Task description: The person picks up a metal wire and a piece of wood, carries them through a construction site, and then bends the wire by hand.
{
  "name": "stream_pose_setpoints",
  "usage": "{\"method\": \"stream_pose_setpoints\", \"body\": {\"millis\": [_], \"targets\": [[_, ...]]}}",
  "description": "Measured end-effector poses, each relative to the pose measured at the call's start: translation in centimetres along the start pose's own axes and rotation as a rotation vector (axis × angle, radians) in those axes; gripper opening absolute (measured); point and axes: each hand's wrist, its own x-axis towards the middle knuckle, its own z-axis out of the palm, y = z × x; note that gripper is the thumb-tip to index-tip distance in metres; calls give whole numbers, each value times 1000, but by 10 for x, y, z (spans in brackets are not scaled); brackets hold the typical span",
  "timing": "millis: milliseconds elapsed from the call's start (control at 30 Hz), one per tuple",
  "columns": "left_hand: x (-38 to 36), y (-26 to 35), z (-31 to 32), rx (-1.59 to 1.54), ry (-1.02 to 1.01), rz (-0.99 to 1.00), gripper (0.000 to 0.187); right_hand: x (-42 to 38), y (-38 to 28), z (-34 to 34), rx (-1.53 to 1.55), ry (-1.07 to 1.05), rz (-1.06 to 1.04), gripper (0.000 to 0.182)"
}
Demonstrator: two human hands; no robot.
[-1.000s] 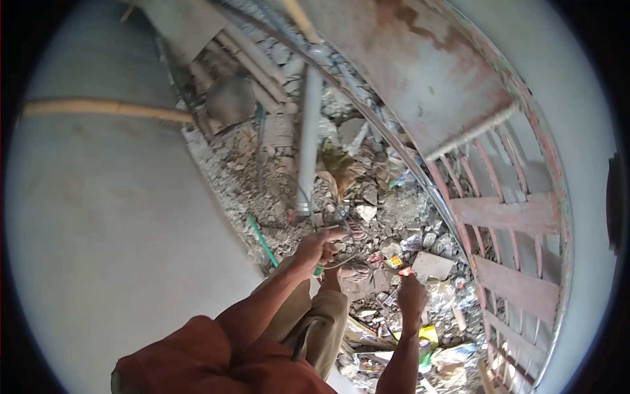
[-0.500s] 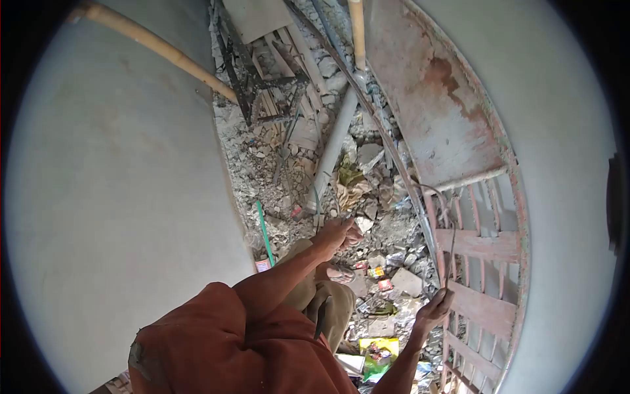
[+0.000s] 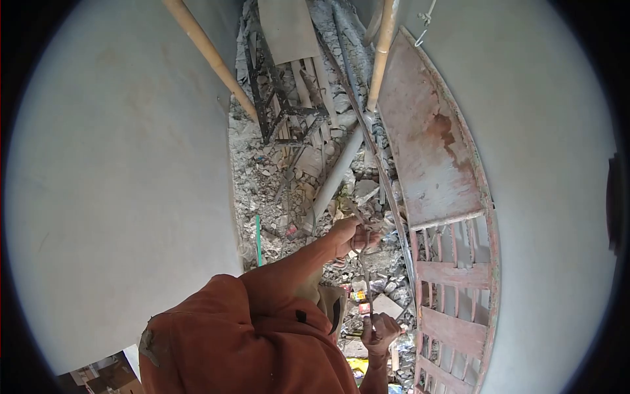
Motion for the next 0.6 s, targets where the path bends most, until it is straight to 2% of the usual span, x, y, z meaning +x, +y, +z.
{"method": "stream_pose_setpoints", "body": {"millis": [67, 133, 267, 333, 400, 467, 500, 533, 600], "targets": [[0, -3, -6, 172, 77, 36, 36, -7, -3, 5, 153, 101, 97, 28], [-10, -3, 3, 116, 118, 23, 32, -2, -14, -2, 195, 163, 388, 30], [-19, -12, -3, 289, 77, 79, 24, 20, -24, -11, 370, 356, 558, 38], [-29, -4, -2, 461, -69, 130, 23, 20, -23, -17, 338, 328, 494, 39], [-33, 0, 6, 443, -56, 188, 21, 20, -22, -20, 376, 305, 462, 41], [-36, 6, 5, 558, -165, 334, 25, 13, -17, -18, 422, 357, 526, 41], [-41, 10, 14, 690, -77, 357, 27, 19, -20, -16, 475, 448, 547, 41], [-38, 10, 15, 693, -83, 368, 27, 24, -23, -17, 621, 528, 590, 41], [-33, 8, 20, 753, -190, 638, 29, 37, -38, -30, 916, 616, 709, 42]]}}
